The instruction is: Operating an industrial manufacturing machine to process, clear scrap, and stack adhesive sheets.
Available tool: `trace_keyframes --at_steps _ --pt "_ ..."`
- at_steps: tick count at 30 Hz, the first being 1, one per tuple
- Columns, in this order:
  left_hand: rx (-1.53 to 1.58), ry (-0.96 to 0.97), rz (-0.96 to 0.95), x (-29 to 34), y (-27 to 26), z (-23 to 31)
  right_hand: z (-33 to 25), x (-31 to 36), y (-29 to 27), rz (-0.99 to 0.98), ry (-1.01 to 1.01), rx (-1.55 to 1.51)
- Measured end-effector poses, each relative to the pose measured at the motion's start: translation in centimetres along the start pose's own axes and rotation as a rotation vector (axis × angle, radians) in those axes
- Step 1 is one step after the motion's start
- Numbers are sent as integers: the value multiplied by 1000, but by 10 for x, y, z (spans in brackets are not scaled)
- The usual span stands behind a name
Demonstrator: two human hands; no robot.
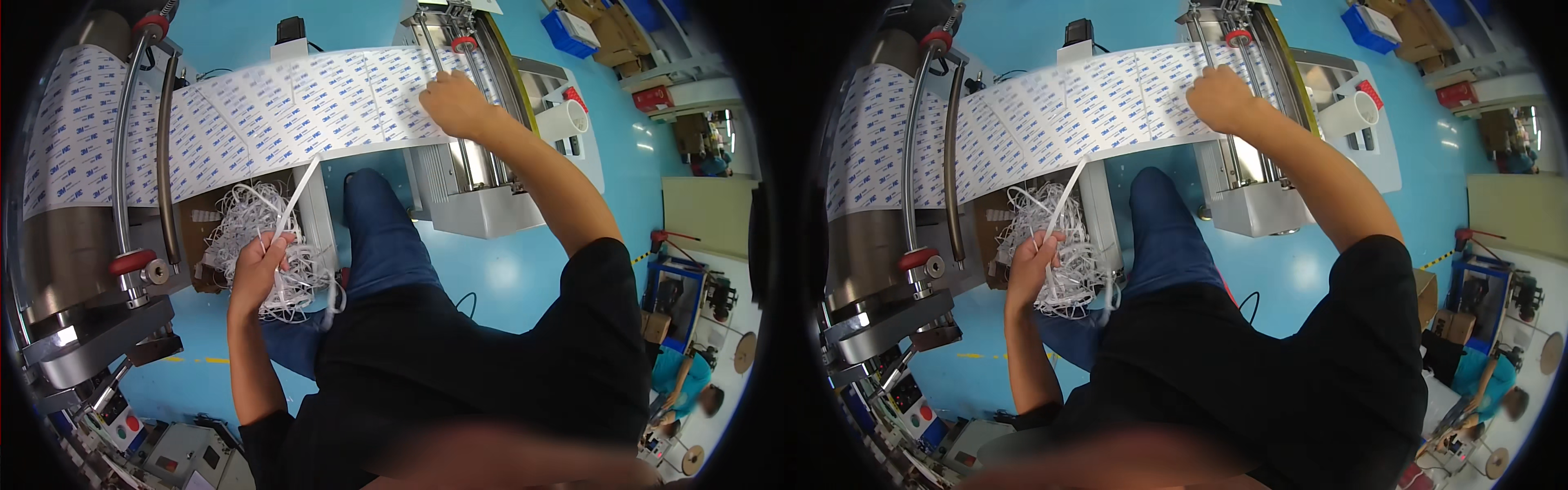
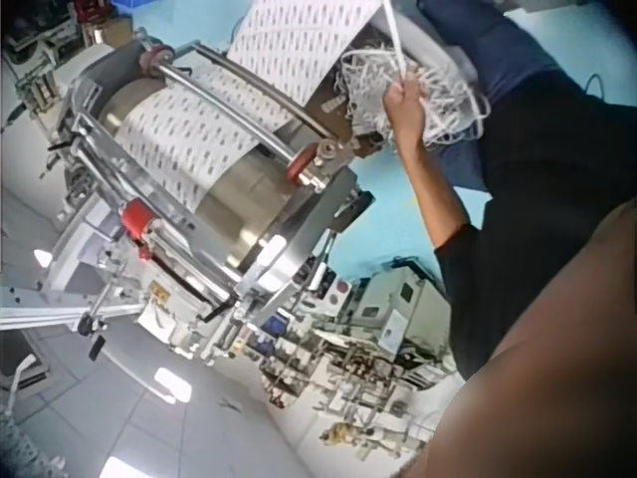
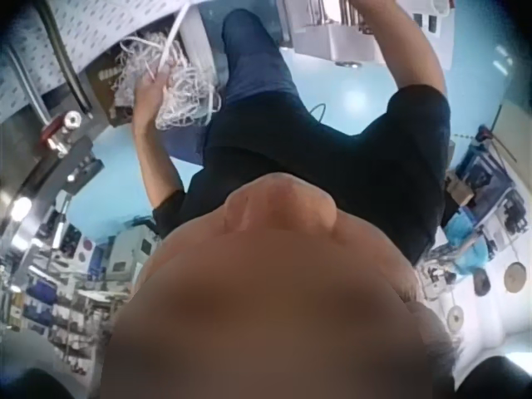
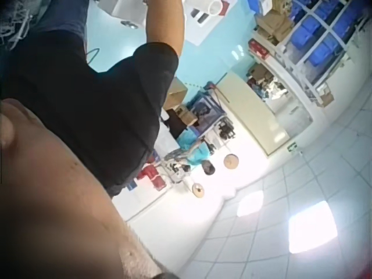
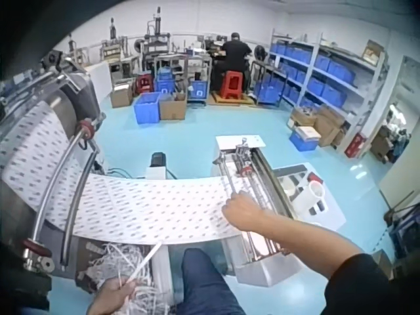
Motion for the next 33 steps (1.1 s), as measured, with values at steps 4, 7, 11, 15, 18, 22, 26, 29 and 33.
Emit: trace_keyframes --at_steps 4,7,11,15,18,22,26,29,33 --pt "-118 128 50 1 -22 -12 -33 -13 -21 -116 3 -566" --pt "-175 118 65 2 -53 -36 -126 -8 -86 -109 -232 -1251" --pt "-239 74 62 -10 -102 -70 -214 11 -95 -153 -364 -1411" --pt "-244 35 114 1 -134 -89 -163 18 -95 110 -211 -1200" --pt "-151 4 215 13 -146 -94 -53 14 -64 163 348 -840" --pt "-91 44 224 5 -146 -94 26 14 -17 -11 539 -358" --pt "-102 16 244 7 -145 -93 23 -14 22 79 330 -155" --pt "-96 33 271 10 -143 -93 17 -34 38 -135 261 -21" --pt "-70 32 291 12 -140 -90 17 -38 29 -221 283 -136"
Point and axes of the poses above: each hand's wrist, its own x-axis away from the middle knuckle, its own y-axis out of the palm, z = x × y, the point moved 5 cm from there along -x, towards the middle knuckle, and after that the axes turned 14 degrees about z, right-handed, at the moved point
